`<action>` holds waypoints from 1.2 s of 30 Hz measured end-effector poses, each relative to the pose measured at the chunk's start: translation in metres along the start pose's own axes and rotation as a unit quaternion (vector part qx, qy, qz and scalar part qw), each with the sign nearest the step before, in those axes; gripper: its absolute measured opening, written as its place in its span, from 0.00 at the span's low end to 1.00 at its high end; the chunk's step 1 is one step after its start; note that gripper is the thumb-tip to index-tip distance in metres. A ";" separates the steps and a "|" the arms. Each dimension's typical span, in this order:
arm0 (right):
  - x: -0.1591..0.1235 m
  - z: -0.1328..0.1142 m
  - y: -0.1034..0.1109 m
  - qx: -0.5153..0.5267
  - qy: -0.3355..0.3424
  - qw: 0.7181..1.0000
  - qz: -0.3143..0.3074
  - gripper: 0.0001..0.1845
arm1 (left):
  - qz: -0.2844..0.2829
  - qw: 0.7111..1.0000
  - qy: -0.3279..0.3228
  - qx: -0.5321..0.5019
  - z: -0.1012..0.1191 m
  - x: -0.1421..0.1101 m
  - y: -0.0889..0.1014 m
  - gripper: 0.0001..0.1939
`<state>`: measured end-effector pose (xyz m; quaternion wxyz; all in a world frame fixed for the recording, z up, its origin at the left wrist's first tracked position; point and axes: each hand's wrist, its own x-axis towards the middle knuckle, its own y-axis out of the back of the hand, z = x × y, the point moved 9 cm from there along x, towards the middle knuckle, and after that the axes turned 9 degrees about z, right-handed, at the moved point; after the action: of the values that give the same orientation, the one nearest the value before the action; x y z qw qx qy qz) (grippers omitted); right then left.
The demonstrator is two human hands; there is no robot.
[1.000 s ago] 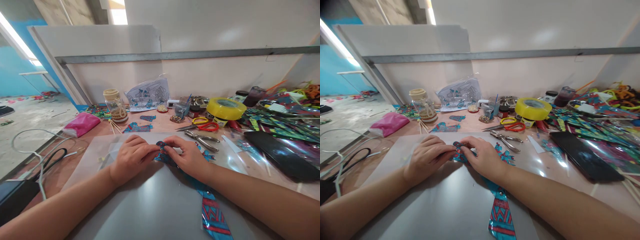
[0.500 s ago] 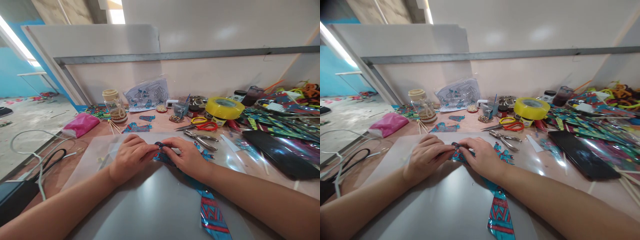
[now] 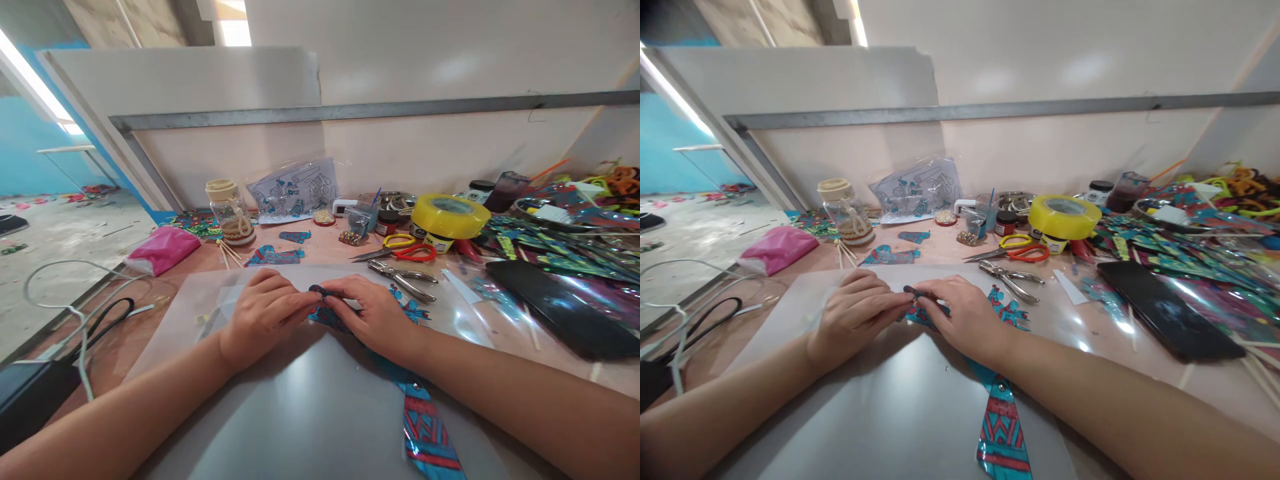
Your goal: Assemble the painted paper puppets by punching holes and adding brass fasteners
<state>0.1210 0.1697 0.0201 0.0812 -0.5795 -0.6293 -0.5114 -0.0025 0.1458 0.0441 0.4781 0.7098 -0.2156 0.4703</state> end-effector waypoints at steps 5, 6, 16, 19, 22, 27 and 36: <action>0.002 -0.002 0.003 0.006 0.003 1.000 0.016 0.10 | 0.028 0.999 0.035 -0.016 -0.005 0.003 0.003 0.04; 0.002 -0.002 0.003 0.008 0.002 1.000 0.018 0.09 | 0.031 0.998 0.042 -0.017 -0.006 0.003 0.003 0.03; 0.002 -0.010 0.005 0.016 0.041 0.999 0.016 0.07 | 0.037 0.997 0.072 -0.003 -0.011 0.004 0.004 0.07; 0.002 -0.004 0.003 0.008 0.000 1.000 0.012 0.06 | 0.040 0.997 0.060 -0.002 -0.009 0.005 0.005 0.08; 0.002 0.001 0.001 0.007 -0.026 1.000 0.009 0.05 | 0.042 0.998 0.040 0.000 -0.006 0.005 0.006 0.07; 0.001 0.004 0.001 0.016 -0.039 0.999 0.012 0.05 | 0.039 0.998 0.044 -0.001 -0.007 0.003 0.005 0.06; 0.001 -0.001 0.004 0.010 -0.018 1.000 0.012 0.04 | 0.029 0.999 0.034 0.013 -0.005 0.005 0.003 0.07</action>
<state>0.1233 0.1694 0.0231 0.0819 -0.5953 -0.6285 -0.4939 -0.0048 0.1491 0.0500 0.4624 0.6930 -0.2137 0.5102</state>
